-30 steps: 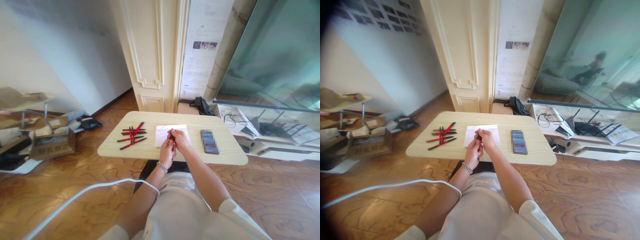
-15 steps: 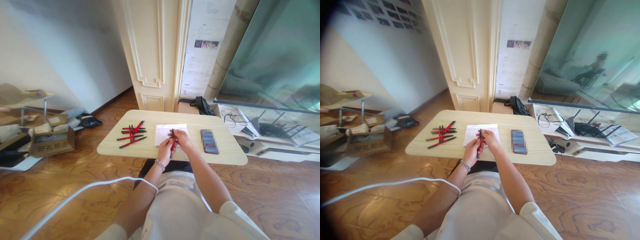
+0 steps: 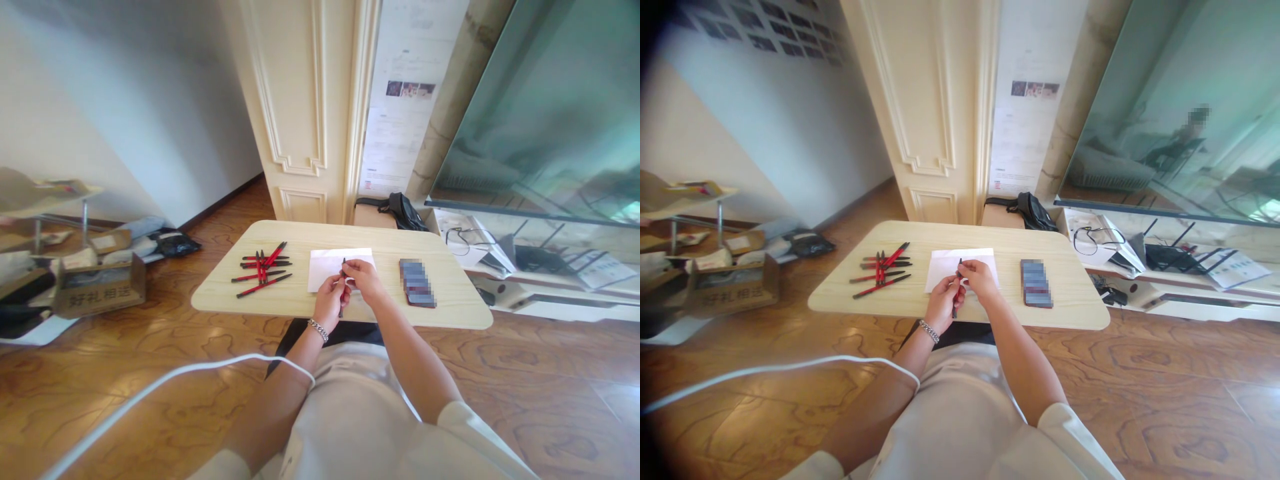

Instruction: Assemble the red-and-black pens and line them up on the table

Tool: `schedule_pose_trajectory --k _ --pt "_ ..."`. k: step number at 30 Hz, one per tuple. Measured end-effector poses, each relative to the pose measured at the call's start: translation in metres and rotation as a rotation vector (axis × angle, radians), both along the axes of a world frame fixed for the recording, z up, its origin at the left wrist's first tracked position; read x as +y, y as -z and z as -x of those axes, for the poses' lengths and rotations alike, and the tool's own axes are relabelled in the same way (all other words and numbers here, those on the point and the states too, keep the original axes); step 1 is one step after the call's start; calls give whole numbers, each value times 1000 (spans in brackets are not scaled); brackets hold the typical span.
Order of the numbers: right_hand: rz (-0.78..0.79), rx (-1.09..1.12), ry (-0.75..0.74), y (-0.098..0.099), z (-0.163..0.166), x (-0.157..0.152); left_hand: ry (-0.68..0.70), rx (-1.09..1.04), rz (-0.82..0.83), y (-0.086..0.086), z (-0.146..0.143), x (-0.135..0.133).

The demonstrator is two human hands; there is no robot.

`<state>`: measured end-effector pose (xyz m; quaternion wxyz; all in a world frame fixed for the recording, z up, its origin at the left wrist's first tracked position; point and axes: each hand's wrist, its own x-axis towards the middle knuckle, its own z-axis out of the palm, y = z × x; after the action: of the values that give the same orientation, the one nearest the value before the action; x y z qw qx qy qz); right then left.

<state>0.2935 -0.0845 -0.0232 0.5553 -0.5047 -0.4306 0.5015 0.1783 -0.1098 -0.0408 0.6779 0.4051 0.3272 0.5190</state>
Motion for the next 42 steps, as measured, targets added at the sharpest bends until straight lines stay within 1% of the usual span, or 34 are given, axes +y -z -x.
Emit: schedule_pose_trajectory --k 2,3,7,11,12,15,16,20,21,25,26,30,34,35,37,39,42 --pt "1 27 -51 -1 0 -1 0 0 -2 0 0 0" --pt "1 24 -49 -1 0 -1 3 -1 -7 0 0 0" --pt "5 -52 52 -1 0 -1 12 8 -13 -1 1 -1" --pt "2 -9 -49 -1 0 -1 4 18 -9 -2 1 -1" --pt "5 -14 -50 -2 -1 -1 5 16 -12 -2 0 -1" --pt "12 -70 26 -2 -1 -1 14 10 -23 -1 0 -1" --pt "6 -75 27 -2 -1 -1 15 10 -24 -1 0 -1" --pt "-14 -22 -75 -1 -2 0 5 20 -23 -1 1 -1" --pt "-13 -32 -69 -1 -2 0 3 23 -23 -1 1 -1" --pt "1 -97 36 -1 -2 0 9 29 -21 -2 1 -1" --pt "-2 -89 30 -2 -3 0 12 30 -19 -2 1 -2" --pt "-14 -57 -72 -4 -4 -2 13 24 -20 -2 1 -2" --pt "-9 -106 14 -2 -3 -3 19 28 -21 -2 1 -2" --pt "-16 -100 26 -2 -3 -3 22 29 -24 -2 1 -2" --pt "-20 -63 -1 -3 -3 -1 27 29 -29 -1 1 -2" --pt "-6 -28 -39 -6 -5 1 25 25 -33 -1 2 -2" --pt "17 10 -41 -12 -7 4 28 25 -36 -2 3 -3"
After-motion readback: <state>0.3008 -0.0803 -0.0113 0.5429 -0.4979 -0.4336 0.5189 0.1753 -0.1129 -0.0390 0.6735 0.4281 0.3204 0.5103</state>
